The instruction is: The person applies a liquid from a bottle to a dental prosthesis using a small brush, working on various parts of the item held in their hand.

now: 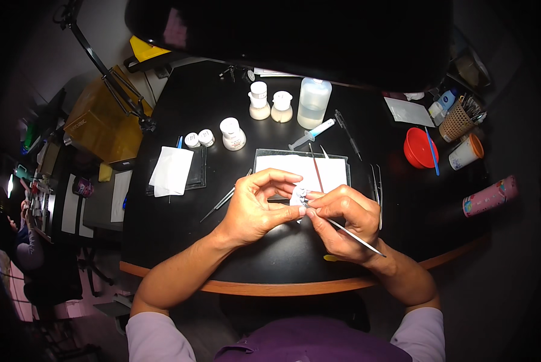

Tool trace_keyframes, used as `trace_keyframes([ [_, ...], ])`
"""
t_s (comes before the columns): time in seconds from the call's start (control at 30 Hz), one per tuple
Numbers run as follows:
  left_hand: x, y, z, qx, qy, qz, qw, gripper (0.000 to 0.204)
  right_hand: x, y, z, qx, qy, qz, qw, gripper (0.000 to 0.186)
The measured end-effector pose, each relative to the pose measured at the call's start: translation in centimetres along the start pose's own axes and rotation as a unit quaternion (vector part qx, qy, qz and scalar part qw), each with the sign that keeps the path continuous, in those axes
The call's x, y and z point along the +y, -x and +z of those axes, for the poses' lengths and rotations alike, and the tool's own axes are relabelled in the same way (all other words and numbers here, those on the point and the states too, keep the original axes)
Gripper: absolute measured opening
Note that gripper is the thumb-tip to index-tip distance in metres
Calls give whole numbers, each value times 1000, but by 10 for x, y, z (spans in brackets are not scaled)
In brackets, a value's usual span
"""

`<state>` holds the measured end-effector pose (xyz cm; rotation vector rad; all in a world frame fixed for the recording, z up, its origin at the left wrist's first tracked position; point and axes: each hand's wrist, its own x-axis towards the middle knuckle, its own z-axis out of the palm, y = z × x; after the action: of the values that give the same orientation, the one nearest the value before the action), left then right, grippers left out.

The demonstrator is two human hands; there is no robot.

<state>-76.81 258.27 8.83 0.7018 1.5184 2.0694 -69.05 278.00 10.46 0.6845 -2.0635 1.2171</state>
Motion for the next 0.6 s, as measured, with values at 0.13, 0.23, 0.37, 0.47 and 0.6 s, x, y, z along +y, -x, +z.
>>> trace_keyframes([
  [0.13,-1,0,0,-2,0,2,1000,49,0,1,0,-5,3,4,1000,17],
  [0.23,-1,-1,-1,-5,-7,5,1000,48,0,2,-2,-12,6,8,1000,17],
  [0.37,1,-1,-1,-8,-5,4,1000,48,0,2,-2,-14,0,6,1000,17],
  [0.47,1,-1,-1,-11,-4,2,1000,48,0,1,-2,-17,-6,4,1000,17],
  [0.6,3,-1,0,-12,19,6,1000,48,-3,-2,-3,-13,-3,1,1000,17],
])
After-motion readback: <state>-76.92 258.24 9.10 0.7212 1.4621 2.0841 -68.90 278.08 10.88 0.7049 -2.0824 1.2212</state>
